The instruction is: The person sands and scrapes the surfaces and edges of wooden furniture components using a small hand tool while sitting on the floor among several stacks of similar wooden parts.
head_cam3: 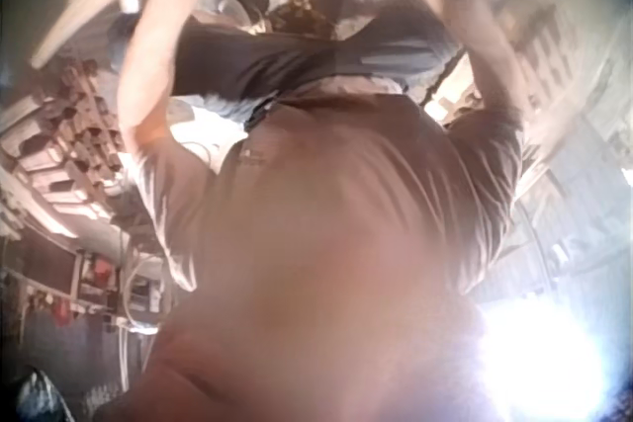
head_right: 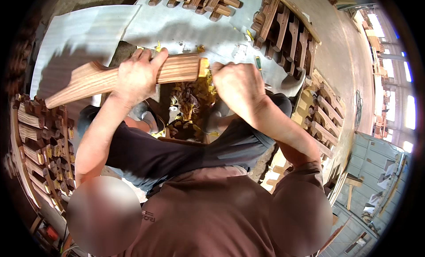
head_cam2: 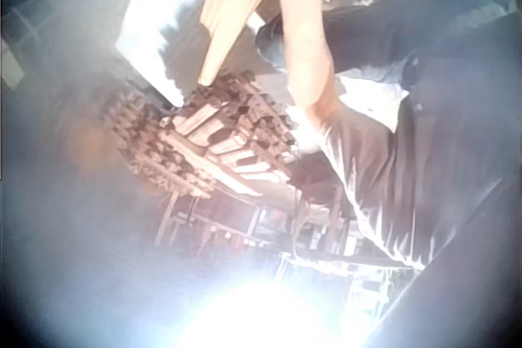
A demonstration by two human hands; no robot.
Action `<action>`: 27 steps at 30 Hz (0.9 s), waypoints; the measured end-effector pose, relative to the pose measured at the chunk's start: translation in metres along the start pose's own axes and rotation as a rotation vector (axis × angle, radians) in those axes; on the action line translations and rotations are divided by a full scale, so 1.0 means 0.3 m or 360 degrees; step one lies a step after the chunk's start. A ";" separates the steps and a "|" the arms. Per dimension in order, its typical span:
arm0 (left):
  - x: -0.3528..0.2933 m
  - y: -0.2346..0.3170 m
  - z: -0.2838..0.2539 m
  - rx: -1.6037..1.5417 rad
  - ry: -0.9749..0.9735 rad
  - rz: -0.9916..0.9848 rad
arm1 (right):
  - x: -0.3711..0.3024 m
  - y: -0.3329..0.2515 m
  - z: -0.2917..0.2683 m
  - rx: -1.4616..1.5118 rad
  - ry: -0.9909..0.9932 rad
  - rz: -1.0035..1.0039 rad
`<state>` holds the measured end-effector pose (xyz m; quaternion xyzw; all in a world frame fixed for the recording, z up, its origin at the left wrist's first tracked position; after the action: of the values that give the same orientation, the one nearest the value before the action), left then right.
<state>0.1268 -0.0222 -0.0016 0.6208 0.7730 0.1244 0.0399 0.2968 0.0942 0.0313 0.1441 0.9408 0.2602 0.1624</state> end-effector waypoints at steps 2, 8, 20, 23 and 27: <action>-0.013 -0.061 -0.026 0.0021 -0.0154 -0.0175 | -0.028 0.099 0.078 -0.0103 0.0022 0.0145; -0.010 -0.071 -0.051 -0.0202 0.0013 -0.0115 | -0.077 0.183 -0.074 0.1207 0.0917 -0.0049; -0.001 -0.027 -0.034 -0.0488 -0.0298 0.0109 | -0.038 0.044 -0.145 0.0954 0.1265 -0.0621; -0.001 -0.013 -0.018 -0.0505 -0.0358 0.0159 | -0.043 0.032 -0.127 0.1086 0.1222 -0.0542; -0.014 0.003 -0.015 -0.0508 -0.0159 0.0242 | -0.004 0.062 -0.051 0.1644 0.0935 0.0103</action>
<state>0.1278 -0.0268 0.0027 0.6686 0.6914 0.2171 0.1667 0.2956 0.1025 0.0539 0.1548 0.9463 -0.1974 -0.2040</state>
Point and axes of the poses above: each hand's wrist, its own x-axis towards the middle knuckle, its own z-axis out of the palm, y = z × x, the point moved 6 cm from there along x, towards the middle knuckle, and after that the axes turned 10 degrees about -x, right-handed, at the moved point
